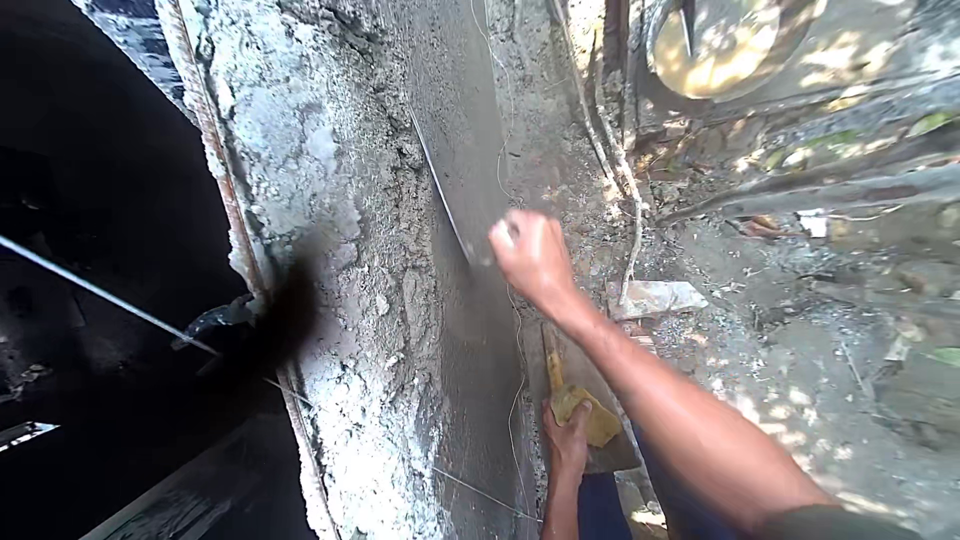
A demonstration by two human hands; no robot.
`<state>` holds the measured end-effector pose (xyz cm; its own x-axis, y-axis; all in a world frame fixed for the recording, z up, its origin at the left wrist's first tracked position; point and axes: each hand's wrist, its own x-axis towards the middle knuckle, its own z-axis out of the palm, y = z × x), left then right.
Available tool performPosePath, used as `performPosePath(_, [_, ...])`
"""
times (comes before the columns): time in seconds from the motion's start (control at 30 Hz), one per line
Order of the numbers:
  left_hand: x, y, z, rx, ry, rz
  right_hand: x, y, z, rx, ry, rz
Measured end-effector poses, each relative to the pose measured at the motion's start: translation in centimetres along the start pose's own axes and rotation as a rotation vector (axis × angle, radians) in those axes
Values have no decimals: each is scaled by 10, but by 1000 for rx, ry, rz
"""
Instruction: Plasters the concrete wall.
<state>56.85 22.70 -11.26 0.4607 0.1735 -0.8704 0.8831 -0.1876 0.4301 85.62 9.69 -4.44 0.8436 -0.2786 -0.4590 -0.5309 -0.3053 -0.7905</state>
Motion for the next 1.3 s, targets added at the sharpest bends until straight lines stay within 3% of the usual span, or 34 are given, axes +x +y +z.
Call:
performPosePath(0.07, [-3, 3, 0, 13, -8, -8, -18, 3, 3, -38, -6, 6])
performPosePath(0.2, [0, 1, -5, 27, -13, 28, 29, -5, 3, -128, 26, -3])
performPosePath(0.33, [-3, 5, 1, 34, 5, 6, -21, -2, -1, -74, 21, -23])
performPosePath(0.53, [-4, 3, -4, 42, -23, 35, 52, -23, 0, -125, 75, 30])
performPosePath(0.67, [-5, 10, 0, 9, -12, 29, -7, -7, -5, -49, 39, -52])
performPosePath(0.83, [-4, 10, -2, -8, -27, 64, 52, -16, 3, -67, 85, -19])
performPosePath(0.97, [-4, 16, 3, -14, -26, 57, -4, 6, 6, -4, 42, -26])
performPosePath(1.13, [-2, 12, -4, -3, -22, 55, 72, -14, 4, -79, 56, 25])
performPosePath(1.3, [-1, 16, -5, -30, -3, 45, 39, 7, 11, -93, 33, 8])
